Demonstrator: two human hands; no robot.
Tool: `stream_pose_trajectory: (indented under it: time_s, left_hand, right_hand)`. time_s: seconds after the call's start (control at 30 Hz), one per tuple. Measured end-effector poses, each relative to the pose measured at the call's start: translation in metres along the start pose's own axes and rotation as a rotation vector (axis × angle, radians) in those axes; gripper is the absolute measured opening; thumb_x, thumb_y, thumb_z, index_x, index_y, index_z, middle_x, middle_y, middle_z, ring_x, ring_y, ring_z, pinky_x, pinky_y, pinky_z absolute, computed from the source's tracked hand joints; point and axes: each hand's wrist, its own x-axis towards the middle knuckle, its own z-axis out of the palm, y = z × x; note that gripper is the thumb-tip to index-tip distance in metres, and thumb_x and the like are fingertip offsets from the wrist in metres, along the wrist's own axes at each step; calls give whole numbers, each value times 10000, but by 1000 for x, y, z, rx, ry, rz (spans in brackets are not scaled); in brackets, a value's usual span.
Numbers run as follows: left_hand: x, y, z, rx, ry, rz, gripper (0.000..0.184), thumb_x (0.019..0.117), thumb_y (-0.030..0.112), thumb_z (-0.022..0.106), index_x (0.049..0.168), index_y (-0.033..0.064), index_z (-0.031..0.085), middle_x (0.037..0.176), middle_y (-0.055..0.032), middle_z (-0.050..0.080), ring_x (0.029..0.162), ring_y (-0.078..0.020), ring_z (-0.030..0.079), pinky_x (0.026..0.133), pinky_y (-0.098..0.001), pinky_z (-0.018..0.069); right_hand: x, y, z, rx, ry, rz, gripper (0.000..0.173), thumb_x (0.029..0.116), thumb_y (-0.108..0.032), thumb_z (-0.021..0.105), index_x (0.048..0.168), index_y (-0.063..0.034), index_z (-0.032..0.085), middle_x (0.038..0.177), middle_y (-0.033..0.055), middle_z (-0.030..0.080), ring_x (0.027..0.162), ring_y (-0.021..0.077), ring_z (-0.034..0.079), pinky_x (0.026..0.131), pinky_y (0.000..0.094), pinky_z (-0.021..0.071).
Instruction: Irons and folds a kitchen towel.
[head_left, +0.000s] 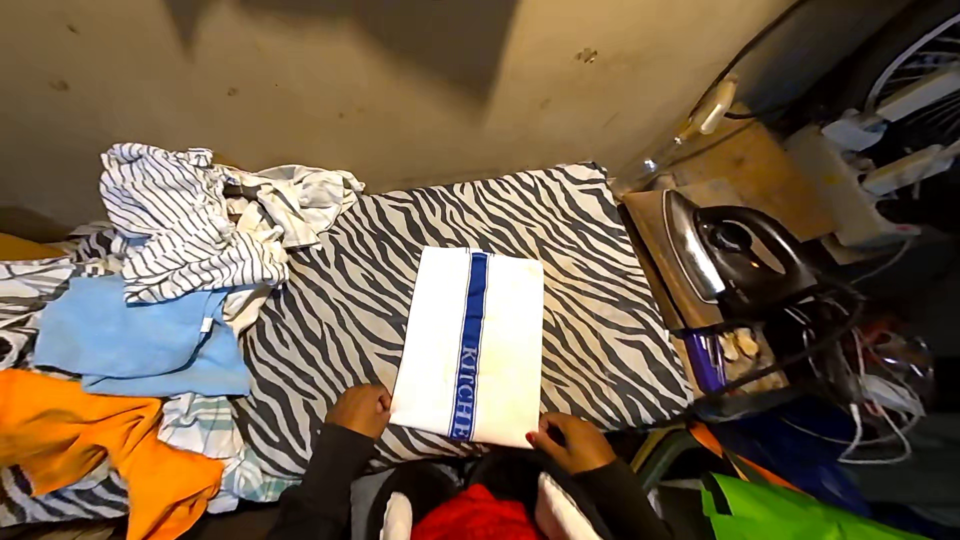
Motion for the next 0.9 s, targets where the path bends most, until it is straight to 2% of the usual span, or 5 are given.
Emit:
stream_pose_trajectory:
  time_s: [0.27,0.43,0.53,0.7,0.9]
  left_hand:
    - [81,28,-55,-936,-68,293,433,1107,165,407,1513,18,376,1312,-162,605,1082,-162,657,944,-350,551]
    - [108,41,-58,-914,-16,517,632,1052,36,466,1609,-4,170,1577,-218,404,1397,-197,494,1167,-357,401]
    - [57,15,-45,-922,194,644,620,1030,9,468,1588,-68,209,1627,-265,301,1507,-263,348,1241,-382,277]
    - [-78,-80,42,-1454,748,526,540,1042,-3,411,1546,-114,251,1522,-278,429,1362,-199,502,1151,-343,398]
    - [-243,-157,171,-1744,1406,81,529,1025,110,479,1513,-26,325,1240,-87,669,1065,-108,686,952,-338,579]
  right_hand:
    - [37,-17,-12,550,264,-12,358,1038,-161,617,1289,92,587,1007,203,699,868,235,681,836,426,564]
    - [40,-40,-3,814,163,-97,842,938,25,647,1619,0,152,1525,229,473,1304,200,589,1084,351,514]
    - [18,-66,-17,657,109,-137,729,946,25,620,1575,26,251,1360,203,574,1089,118,661,924,310,576]
    - [17,-157,-10,371,-299,-448,531,965,11,576,1435,12,329,1065,-72,659,852,-52,668,794,174,588]
    - [5,-281,117,118,-858,-784,636,908,-1,641,1483,21,371,1210,-8,681,1031,0,686,897,220,601]
